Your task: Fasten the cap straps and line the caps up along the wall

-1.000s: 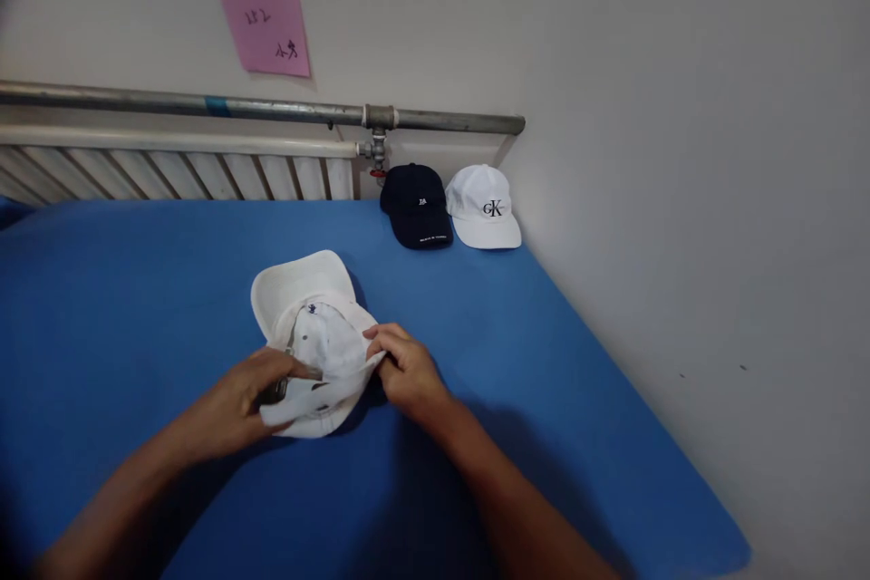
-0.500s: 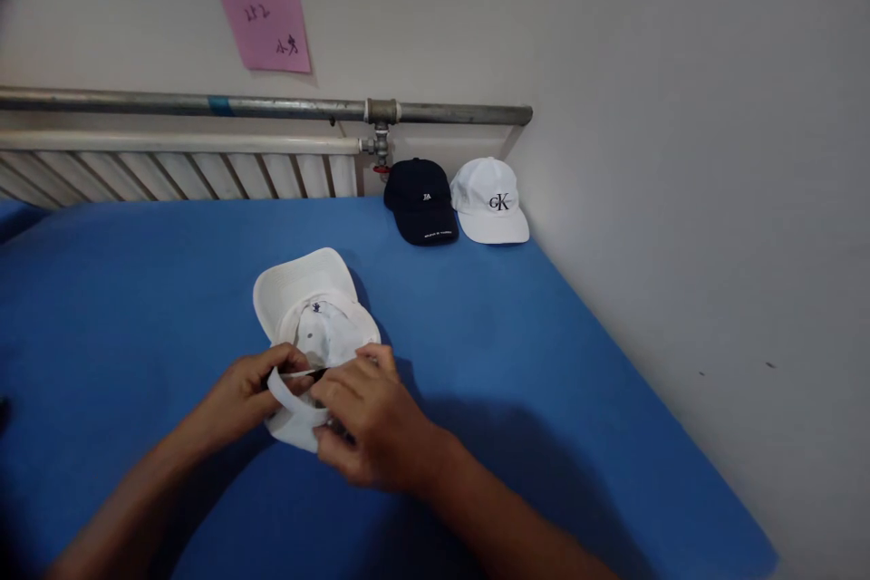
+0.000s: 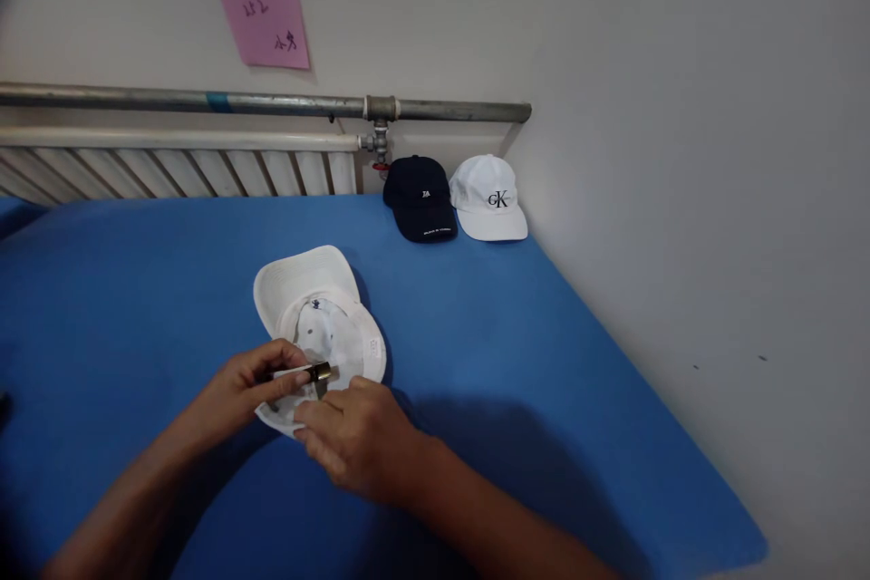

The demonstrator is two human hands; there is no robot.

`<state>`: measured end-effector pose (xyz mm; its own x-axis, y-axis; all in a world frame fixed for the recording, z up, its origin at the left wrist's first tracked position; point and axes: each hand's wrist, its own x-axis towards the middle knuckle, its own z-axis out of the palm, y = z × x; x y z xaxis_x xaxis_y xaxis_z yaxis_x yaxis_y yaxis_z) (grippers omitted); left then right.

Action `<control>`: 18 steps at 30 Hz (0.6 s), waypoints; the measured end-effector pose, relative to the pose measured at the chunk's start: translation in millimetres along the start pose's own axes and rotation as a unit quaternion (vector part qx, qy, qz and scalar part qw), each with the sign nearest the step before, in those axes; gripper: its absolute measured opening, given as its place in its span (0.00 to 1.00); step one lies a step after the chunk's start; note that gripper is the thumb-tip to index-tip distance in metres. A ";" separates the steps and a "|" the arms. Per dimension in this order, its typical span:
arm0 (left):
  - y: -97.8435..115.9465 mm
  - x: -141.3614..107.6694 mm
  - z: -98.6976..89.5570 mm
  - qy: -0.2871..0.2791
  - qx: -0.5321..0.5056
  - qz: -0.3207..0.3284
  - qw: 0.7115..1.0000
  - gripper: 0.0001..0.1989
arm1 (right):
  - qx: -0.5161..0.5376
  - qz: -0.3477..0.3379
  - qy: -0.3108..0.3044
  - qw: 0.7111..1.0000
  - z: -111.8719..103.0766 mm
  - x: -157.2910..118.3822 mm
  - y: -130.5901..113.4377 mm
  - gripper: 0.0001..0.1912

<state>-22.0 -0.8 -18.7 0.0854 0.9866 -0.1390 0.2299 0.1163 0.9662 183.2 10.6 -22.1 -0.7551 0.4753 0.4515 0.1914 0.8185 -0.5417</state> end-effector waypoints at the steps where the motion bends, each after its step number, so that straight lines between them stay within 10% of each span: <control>1: 0.9 0.0 -0.9 0.000 -0.023 -0.010 1.000 0.09 | 0.042 0.023 0.005 0.999 -2.2 0.0 0.7 0.11; 8: -3.4 -1.2 -7.6 -0.026 -0.058 -0.023 0.998 0.12 | 0.316 0.271 0.088 0.905 -14.5 4.2 9.5 0.12; 18: 0.5 -4.4 -10.2 -0.047 -0.035 0.004 0.998 0.07 | 0.436 0.341 0.081 0.829 -14.5 10.0 16.1 0.10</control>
<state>-32.1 -3.8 -15.4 0.1781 0.9729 -0.1475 0.1599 0.1193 0.9799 187.9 33.3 -16.1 -0.5499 0.8267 -0.1190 -0.0414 -0.1693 -0.9847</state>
